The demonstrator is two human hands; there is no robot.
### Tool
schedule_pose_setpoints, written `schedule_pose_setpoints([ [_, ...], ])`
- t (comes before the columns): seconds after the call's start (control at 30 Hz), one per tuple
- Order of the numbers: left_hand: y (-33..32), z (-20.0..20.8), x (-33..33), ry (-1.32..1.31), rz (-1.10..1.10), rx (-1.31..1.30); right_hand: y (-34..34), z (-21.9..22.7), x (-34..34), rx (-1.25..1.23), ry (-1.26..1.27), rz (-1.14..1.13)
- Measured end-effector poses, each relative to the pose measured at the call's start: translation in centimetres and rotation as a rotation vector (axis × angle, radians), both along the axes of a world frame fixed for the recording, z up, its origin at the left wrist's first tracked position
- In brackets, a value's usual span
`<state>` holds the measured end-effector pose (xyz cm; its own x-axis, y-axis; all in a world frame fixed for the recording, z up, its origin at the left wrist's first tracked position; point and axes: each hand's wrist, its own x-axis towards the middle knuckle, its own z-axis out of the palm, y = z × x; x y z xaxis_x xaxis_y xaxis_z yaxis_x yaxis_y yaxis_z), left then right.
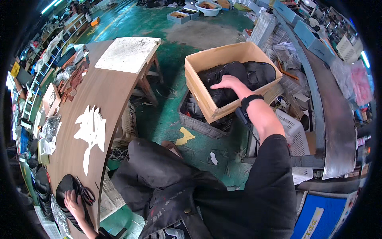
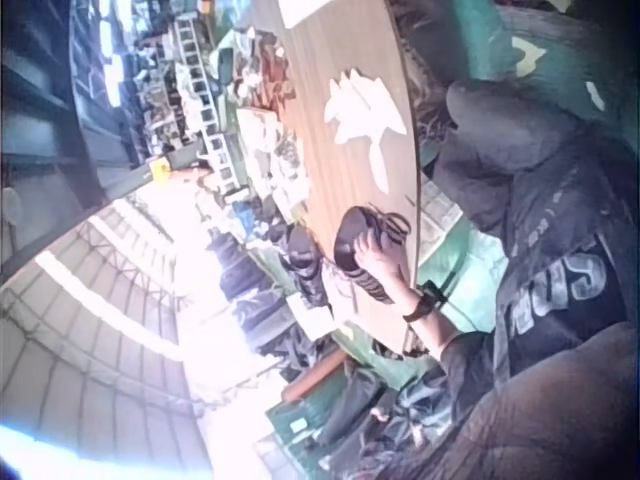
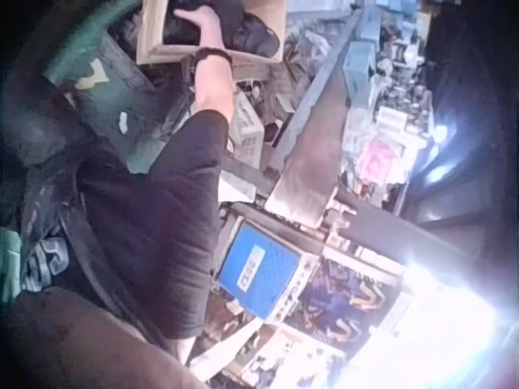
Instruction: Assembling and trimming shoe components by hand using scissors in a factory setting.
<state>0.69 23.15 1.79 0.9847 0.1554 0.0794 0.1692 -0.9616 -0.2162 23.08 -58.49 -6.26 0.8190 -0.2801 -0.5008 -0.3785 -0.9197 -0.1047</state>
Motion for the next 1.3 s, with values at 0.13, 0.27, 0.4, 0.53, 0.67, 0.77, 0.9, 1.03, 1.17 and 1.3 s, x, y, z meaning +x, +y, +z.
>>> schedule_pose_setpoints([
  [0.13,-5.0,-1.1,0.6,0.029,-0.137,-0.134,4.1,-1.0,0.5,-0.221,-0.011,-0.047],
  [0.27,-6.8,-2.5,0.4,0.067,-0.223,-0.189,3.8,-3.2,1.2,-0.191,0.038,-0.190],
  [0.4,-7.6,-1.9,0.4,0.091,-0.239,-0.232,0.5,-1.4,-0.5,-0.075,-0.153,-0.224],
  [0.53,-7.6,-3.3,0.7,0.043,-0.341,-0.291,-4.0,-0.4,-2.5,0.174,-0.401,-0.296],
  [0.67,-9.7,-4.8,1.0,0.107,-0.340,-0.360,-1.6,-0.2,-2.0,0.147,-0.271,-0.122],
  [0.77,-11.7,-4.5,0.9,0.132,-0.386,-0.396,1.7,-1.2,-0.6,0.062,-0.035,-0.154],
  [0.9,-10.8,-5.3,-0.6,0.140,-0.351,-0.414,3.5,-2.9,0.6,-0.063,0.014,-0.210],
  [1.03,-9.8,-6.5,-2.6,0.196,-0.286,-0.453,4.0,-4.0,0.0,-0.128,-0.068,-0.192],
  [1.17,-9.3,-7.0,-2.6,0.217,-0.295,-0.474,-2.8,-2.4,-1.1,0.325,-0.348,-0.144],
  [1.3,-10.1,-6.6,-1.5,0.136,-0.342,-0.532,-3.4,5.7,-2.2,0.901,-0.537,-0.328],
])
